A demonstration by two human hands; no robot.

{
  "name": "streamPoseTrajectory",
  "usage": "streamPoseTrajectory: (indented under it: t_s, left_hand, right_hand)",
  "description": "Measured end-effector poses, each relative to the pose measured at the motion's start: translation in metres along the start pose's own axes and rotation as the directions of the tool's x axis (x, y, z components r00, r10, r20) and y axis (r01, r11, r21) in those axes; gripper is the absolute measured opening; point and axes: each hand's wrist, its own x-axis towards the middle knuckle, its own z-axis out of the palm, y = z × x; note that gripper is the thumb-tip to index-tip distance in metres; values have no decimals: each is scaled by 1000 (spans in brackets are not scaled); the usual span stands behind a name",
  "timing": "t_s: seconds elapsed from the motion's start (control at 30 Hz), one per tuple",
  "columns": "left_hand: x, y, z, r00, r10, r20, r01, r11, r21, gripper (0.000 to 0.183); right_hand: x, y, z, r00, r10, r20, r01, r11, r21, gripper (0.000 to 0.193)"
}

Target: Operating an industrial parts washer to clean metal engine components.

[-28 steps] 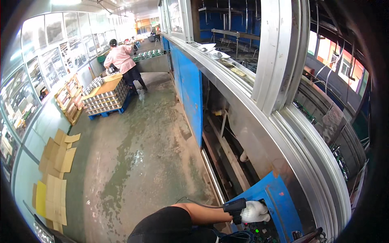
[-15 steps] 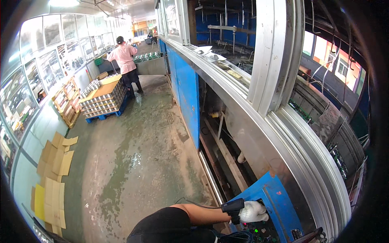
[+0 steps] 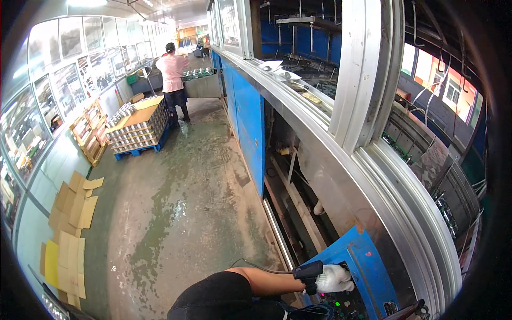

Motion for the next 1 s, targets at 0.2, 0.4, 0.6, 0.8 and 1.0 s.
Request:
streamPoseTrajectory:
  t_s: [0.2,0.4,0.6,0.8,1.0]
  left_hand:
    - [-6,13,-6,1000,-18,-25,19,998,65,34]
    - [6,-19,14,984,76,-161,-56,990,126,43]
    - [-4,2,-4,998,3,-55,7,983,185,46]
    - [-5,18,-16,996,-71,54,60,982,181,47]
    - [5,-8,-6,998,-17,59,6,983,183,49]
  right_hand:
    - [-1,1,0,1000,6,-6,-6,1000,10,23]
    - [0,-2,2,1000,11,2,-11,1000,21,21]
    - [-1,0,2,1000,21,0,-21,999,26,20]
    - [0,1,3,1000,30,-7,-30,999,32,19]
    - [0,3,4,1000,30,-4,-30,999,41,18]
